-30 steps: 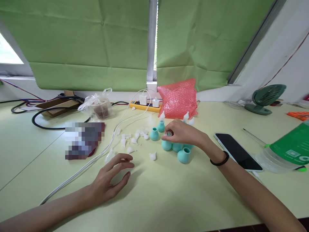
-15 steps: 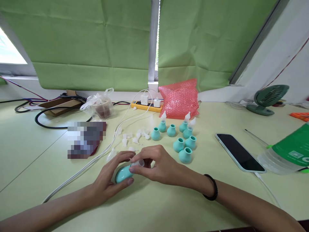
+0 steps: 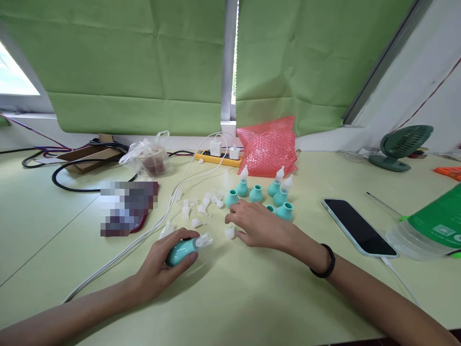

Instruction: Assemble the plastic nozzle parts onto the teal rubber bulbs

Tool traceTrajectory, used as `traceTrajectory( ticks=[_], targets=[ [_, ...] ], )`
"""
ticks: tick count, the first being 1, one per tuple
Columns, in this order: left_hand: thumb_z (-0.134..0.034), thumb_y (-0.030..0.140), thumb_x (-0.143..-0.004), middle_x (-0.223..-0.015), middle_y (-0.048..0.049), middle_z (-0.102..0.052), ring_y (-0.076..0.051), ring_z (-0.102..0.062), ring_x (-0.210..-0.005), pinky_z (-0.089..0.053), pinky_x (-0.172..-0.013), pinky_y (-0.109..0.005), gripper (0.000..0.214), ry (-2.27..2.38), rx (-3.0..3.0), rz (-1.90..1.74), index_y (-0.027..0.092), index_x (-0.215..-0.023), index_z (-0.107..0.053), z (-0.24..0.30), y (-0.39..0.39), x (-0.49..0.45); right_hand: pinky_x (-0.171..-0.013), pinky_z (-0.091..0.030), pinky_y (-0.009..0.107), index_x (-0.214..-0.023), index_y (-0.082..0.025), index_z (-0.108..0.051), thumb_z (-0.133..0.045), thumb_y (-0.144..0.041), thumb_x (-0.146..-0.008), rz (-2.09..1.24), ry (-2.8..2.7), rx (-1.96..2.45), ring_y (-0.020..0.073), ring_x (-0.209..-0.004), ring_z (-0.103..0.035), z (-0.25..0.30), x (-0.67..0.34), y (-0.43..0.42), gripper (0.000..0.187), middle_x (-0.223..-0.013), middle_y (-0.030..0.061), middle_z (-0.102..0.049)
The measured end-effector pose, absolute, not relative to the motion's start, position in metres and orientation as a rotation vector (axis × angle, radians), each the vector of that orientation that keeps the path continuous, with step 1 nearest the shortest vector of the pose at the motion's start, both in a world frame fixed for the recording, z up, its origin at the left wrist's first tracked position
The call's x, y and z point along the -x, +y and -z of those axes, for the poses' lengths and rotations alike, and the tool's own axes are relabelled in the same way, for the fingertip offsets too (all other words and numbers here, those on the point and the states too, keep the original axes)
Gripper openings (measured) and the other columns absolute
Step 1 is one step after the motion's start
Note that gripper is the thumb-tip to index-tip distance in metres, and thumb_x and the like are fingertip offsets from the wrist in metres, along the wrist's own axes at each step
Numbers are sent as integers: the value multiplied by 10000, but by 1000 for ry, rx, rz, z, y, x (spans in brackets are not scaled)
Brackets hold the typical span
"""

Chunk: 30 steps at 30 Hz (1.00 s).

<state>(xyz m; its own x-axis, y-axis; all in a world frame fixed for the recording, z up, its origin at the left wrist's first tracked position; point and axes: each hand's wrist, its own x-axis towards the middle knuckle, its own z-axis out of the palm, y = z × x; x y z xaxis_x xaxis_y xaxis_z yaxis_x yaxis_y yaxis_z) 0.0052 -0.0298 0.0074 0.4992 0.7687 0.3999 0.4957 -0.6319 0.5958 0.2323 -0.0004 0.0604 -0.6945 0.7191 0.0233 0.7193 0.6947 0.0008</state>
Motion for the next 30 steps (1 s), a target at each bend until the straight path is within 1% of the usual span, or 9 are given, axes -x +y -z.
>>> traceTrajectory(
  ticks=[6, 9, 12, 15, 18, 22, 30],
  targets=[
    [-480, 243, -787, -801, -13, -592, -142, -551, -698, -432, -625, -243, 179, 1045, -2359, -903, 195, -959, -493, -7, -29, -5, -601, -368, 270, -825, -169, -605, -521, -159, -734, -98, -2943, 1149, 174, -777, -510, -47, -230, 7, 124, -820, 51, -563],
    [-493, 261, -785, -797, -10, -594, -143, -555, -697, -431, -619, -241, 172, 1058, -2365, -902, 198, -944, -506, -7, -29, -5, -637, -384, 272, -819, -161, -597, -536, -184, -726, -198, -2870, 1064, 171, -797, -518, -54, -228, 3, 113, -831, 50, -572],
    [-500, 283, -784, -778, -6, -596, -141, -556, -674, -429, -600, -235, 172, 1071, -2369, -904, 203, -935, -519, -7, -29, -5, -681, -405, 264, -849, -156, -579, -541, -176, -712, -347, -2741, 984, 154, -792, -538, -63, -223, -5, 143, -850, 45, -594],
    [-492, 275, -785, -754, 0, -594, -135, -551, -651, -425, -585, -231, 147, 1090, -2371, -912, 202, -909, -523, -7, -30, -6, -673, -415, 246, -845, -158, -572, -552, -174, -705, -427, -2638, 914, 139, -750, -551, -66, -218, -12, 141, -817, 33, -613],
    [-505, 262, -764, -720, 3, -587, -130, -540, -618, -420, -565, -228, 122, 1092, -2383, -923, 194, -864, -524, -6, -30, -7, -635, -407, 240, -828, -150, -584, -576, -200, -708, -399, -2582, 838, 130, -698, -541, -65, -215, -14, 130, -762, 33, -610],
    [-522, 248, -737, -688, 6, -584, -125, -534, -592, -420, -556, -225, 115, 1103, -2395, -926, 187, -834, -526, -6, -30, -7, -558, -366, 231, -824, -134, -617, -580, -232, -728, -313, -2583, 785, 115, -618, -500, -62, -216, -13, 142, -681, 36, -574],
    [-532, 230, -725, -677, 4, -598, -120, -542, -580, -424, -549, -218, 109, 1105, -2399, -943, 176, -820, -536, -5, -30, -8, -538, -345, 220, -803, -128, -647, -560, -236, -756, -356, -2637, 769, 96, -585, -472, -56, -215, -11, 147, -644, 27, -526]
  ],
)
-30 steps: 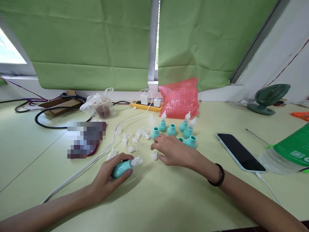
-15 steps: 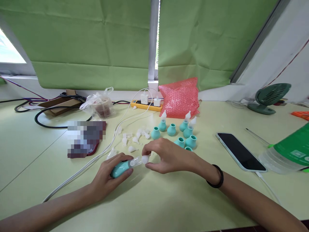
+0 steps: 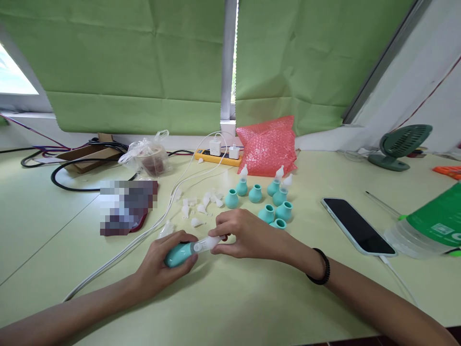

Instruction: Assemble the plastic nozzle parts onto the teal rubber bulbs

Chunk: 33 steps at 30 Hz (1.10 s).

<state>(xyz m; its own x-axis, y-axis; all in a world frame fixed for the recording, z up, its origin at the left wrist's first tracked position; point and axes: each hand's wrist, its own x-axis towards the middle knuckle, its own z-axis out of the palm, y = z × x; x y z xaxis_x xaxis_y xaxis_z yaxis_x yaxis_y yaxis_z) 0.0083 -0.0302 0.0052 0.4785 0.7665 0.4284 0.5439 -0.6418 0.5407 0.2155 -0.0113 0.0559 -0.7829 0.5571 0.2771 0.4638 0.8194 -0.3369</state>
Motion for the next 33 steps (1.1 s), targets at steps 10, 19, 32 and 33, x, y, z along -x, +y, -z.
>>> traceTrajectory(
  ticks=[10, 19, 32, 33],
  targets=[
    [-559, 262, -731, -693, -3, -616, -126, -560, -596, -424, -553, -217, 124, 1110, -2382, -931, 171, -815, -554, -5, -30, -8, -560, -352, 225, -855, -142, -642, -537, -275, -784, -334, -2700, 798, 107, -614, -487, -52, -217, -12, 184, -681, 39, -548],
    [-537, 282, -767, -671, -4, -605, -121, -552, -572, -414, -531, -212, 140, 1046, -2477, -988, 166, -844, -554, 0, -29, -7, -544, -362, 205, -828, -94, -654, -534, -311, -788, -618, -2652, 753, 86, -577, -475, -53, -212, -7, 251, -612, 23, -521],
    [-499, 255, -793, -657, -20, -593, -130, -561, -566, -423, -511, -215, 137, 1000, -2610, -1032, 154, -871, -548, 0, -29, -6, -504, -344, 198, -811, -111, -681, -610, -345, -711, -1043, -2383, 837, 73, -546, -439, -35, -211, 2, 265, -563, -11, -508],
    [-496, 257, -794, -658, -20, -595, -129, -561, -565, -423, -509, -214, 138, 996, -2613, -1036, 155, -871, -548, 0, -29, -6, -502, -342, 197, -806, -114, -683, -611, -347, -709, -1056, -2375, 842, 73, -546, -437, -35, -211, 2, 263, -561, -12, -505]
  ],
)
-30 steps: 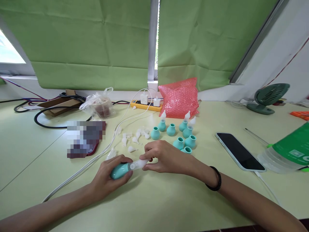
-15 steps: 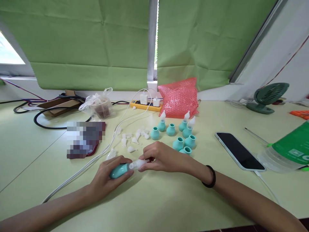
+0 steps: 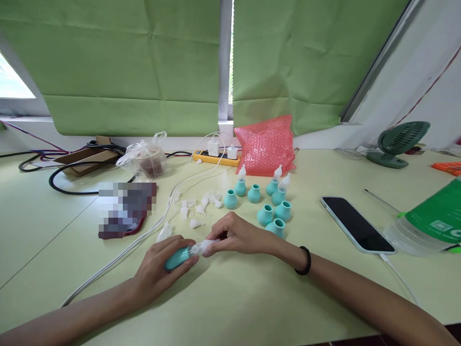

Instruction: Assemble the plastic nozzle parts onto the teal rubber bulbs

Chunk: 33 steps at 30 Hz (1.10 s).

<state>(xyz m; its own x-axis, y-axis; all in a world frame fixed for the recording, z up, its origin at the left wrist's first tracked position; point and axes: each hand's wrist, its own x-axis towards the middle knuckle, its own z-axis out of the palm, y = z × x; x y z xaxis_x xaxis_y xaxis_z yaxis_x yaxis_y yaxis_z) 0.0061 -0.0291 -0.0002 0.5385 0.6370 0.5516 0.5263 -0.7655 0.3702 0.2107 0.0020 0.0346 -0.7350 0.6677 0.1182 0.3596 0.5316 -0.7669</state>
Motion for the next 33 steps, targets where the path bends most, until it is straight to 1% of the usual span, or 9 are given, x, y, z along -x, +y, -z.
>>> traceTrajectory(
  ticks=[7, 18, 22, 24, 26, 28, 30, 33],
  targets=[
    [-506, 247, -791, -658, -18, -585, -126, -551, -566, -415, -504, -209, 136, 999, -2600, -1054, 150, -879, -544, 1, -29, -6, -498, -333, 201, -783, -126, -690, -614, -370, -697, -1108, -2306, 890, 76, -549, -428, -38, -210, 0, 270, -556, -9, -514],
    [-525, 229, -782, -659, -23, -581, -125, -540, -562, -413, -509, -213, 129, 963, -2622, -1106, 154, -886, -536, 3, -29, -6, -480, -309, 199, -802, -136, -692, -623, -386, -684, -1187, -2277, 936, 73, -549, -423, -37, -210, 0, 284, -554, -14, -498],
    [-534, 255, -775, -669, -9, -599, -122, -552, -567, -425, -525, -214, 115, 1037, -2465, -1125, 173, -855, -533, 0, -28, -8, -465, -309, 195, -763, -129, -684, -600, -373, -712, -1076, -2292, 938, 69, -534, -427, -46, -209, -3, 263, -558, -8, -522],
    [-540, 266, -769, -698, -5, -612, -125, -566, -596, -439, -550, -217, 116, 1060, -2362, -1129, 182, -849, -529, -2, -29, -8, -467, -326, 197, -718, -129, -679, -557, -350, -754, -993, -2290, 927, 70, -525, -447, -53, -207, -7, 255, -567, 3, -555],
    [-542, 260, -766, -731, -4, -618, -125, -572, -618, -446, -565, -216, 126, 1030, -2307, -1144, 190, -869, -525, -3, -30, -7, -472, -363, 198, -738, -135, -681, -558, -332, -756, -962, -2218, 922, 77, -528, -484, -58, -206, -12, 233, -598, 19, -602],
    [-535, 247, -769, -749, -5, -617, -124, -572, -629, -449, -570, -213, 132, 983, -2290, -1176, 194, -888, -522, -3, -31, -5, -490, -420, 206, -784, -144, -682, -623, -321, -694, -999, -2075, 926, 94, -555, -527, -60, -204, -16, 207, -655, 34, -640],
    [-528, 233, -772, -750, -6, -612, -123, -569, -631, -448, -567, -210, 128, 945, -2290, -1212, 193, -893, -518, -2, -32, -4, -524, -470, 222, -804, -156, -682, -682, -304, -624, -1068, -1945, 910, 111, -591, -557, -59, -202, -19, 234, -692, 39, -654],
    [-530, 199, -768, -743, -5, -604, -119, -564, -632, -445, -572, -206, 130, 908, -2326, -1249, 189, -897, -510, -1, -32, -4, -515, -494, 224, -798, -161, -687, -678, -291, -625, -1169, -1880, 869, 105, -573, -560, -55, -200, -21, 217, -694, 38, -650]
  ],
)
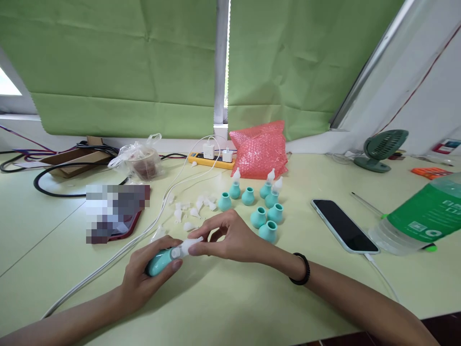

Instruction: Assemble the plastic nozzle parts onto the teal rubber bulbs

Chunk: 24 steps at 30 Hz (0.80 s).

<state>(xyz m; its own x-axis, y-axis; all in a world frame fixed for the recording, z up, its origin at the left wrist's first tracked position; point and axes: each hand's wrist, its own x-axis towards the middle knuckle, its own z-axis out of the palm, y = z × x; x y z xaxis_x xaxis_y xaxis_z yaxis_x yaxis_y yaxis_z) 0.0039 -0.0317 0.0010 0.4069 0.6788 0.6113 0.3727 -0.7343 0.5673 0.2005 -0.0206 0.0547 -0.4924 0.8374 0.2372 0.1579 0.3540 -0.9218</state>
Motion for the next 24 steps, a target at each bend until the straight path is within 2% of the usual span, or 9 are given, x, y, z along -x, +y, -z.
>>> traceTrajectory(
  ticks=[5, 10, 15, 18, 20, 24],
  targets=[
    [-521, 194, -774, -754, -9, -584, -121, -539, -636, -436, -578, -217, 148, 906, -2345, -1210, 194, -920, -495, -2, -33, -5, -444, -457, 191, -777, -151, -689, -622, -278, -693, -1161, -1895, 871, 74, -500, -514, -53, -199, -21, 166, -652, 32, -631],
    [-390, 262, -840, -956, -81, -559, -177, -517, -806, -445, -696, -308, 318, 736, -2278, -1152, 198, -1152, -403, -3, -35, -3, -421, -385, 186, -639, -149, -664, -574, -298, -734, -865, -1846, 900, 65, -466, -455, -66, -205, -18, 199, -513, -4, -546],
    [-344, 197, -851, -974, -92, -535, -174, -506, -799, -451, -702, -320, 251, 818, -2258, -1100, 193, -1087, -431, -2, -34, -2, -429, -362, 207, -525, -182, -615, -646, -325, -653, -434, -1481, 1019, 75, -470, -432, -93, -239, 1, 195, -501, -21, -514],
    [-366, 150, -830, -964, -86, -536, -171, -509, -805, -454, -690, -306, 243, 784, -2334, -1093, 195, -1058, -435, -4, -34, -3, -395, -292, 210, -523, -165, -615, -662, -320, -630, -93, -1240, 928, 59, -419, -376, -112, -273, 17, 194, -462, -33, -461],
    [-379, 124, -817, -957, -84, -541, -170, -515, -816, -460, -684, -294, 250, 772, -2380, -1076, 194, -1051, -433, -4, -34, -4, -391, -267, 216, -578, -143, -642, -656, -326, -627, 169, -1141, 954, 54, -407, -356, -124, -297, 24, 190, -478, -22, -484],
    [-398, 99, -799, -953, -83, -543, -166, -526, -814, -465, -675, -282, 260, 796, -2406, -1081, 188, -1040, -436, -4, -33, -6, -439, -336, 234, -645, -112, -674, -656, -334, -609, 478, -1234, 1300, 97, -465, -461, -138, -341, 31, 226, -533, 32, -567]
  ],
)
